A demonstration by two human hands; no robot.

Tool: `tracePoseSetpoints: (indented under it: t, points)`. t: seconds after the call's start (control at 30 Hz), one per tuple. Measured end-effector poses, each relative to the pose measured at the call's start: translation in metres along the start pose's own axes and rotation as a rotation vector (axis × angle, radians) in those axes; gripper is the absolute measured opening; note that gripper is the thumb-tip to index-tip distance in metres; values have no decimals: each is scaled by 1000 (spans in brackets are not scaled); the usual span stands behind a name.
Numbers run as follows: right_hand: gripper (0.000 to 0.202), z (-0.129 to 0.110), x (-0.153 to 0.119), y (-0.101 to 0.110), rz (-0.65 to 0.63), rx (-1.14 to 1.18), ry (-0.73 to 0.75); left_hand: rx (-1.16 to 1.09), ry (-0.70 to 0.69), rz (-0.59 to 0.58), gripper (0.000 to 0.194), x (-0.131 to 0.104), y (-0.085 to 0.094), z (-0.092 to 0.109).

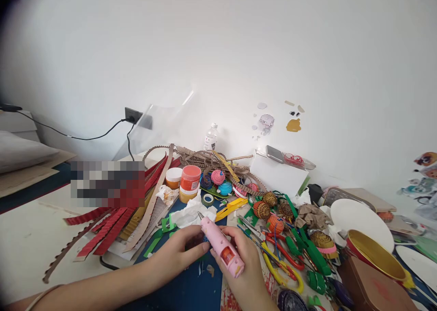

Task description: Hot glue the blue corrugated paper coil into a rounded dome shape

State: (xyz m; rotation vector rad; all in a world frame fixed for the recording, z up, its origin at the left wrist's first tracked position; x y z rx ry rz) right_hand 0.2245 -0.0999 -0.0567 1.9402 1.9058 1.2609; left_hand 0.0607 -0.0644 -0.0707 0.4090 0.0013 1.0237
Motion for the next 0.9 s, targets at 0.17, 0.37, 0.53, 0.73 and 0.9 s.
tracePoseSetpoints:
  t: [0.17, 0.37, 0.53, 0.73, 0.9]
  points:
    - [24, -2, 2, 1, -13, 12, -42, -45, -47, -53, 30, -4, -1, 6]
    - [23, -4, 5, 2, -9, 18, -92, 24, -10, -20, 24, -5, -1, 9]
    - [24, 0, 5, 3, 71, 37, -122, 112, 17, -5, 25, -7, 0, 13]
    - [27, 9, 9, 4, 204, 121, -189, 295, -8, 43, 33, -12, 1, 19]
    - [34, 14, 9, 8, 287, 214, -275, 519, 38, 200, 23, 1, 55, 31]
Point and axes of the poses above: each hand's wrist, its own x-axis towards the middle knuckle, its own y-axis out of the back of the hand, z = x × y, the point moved 2 cm from there along x, towards the middle knuckle, and after that the axes turned 2 degrees about -z, right-handed, at the moved point
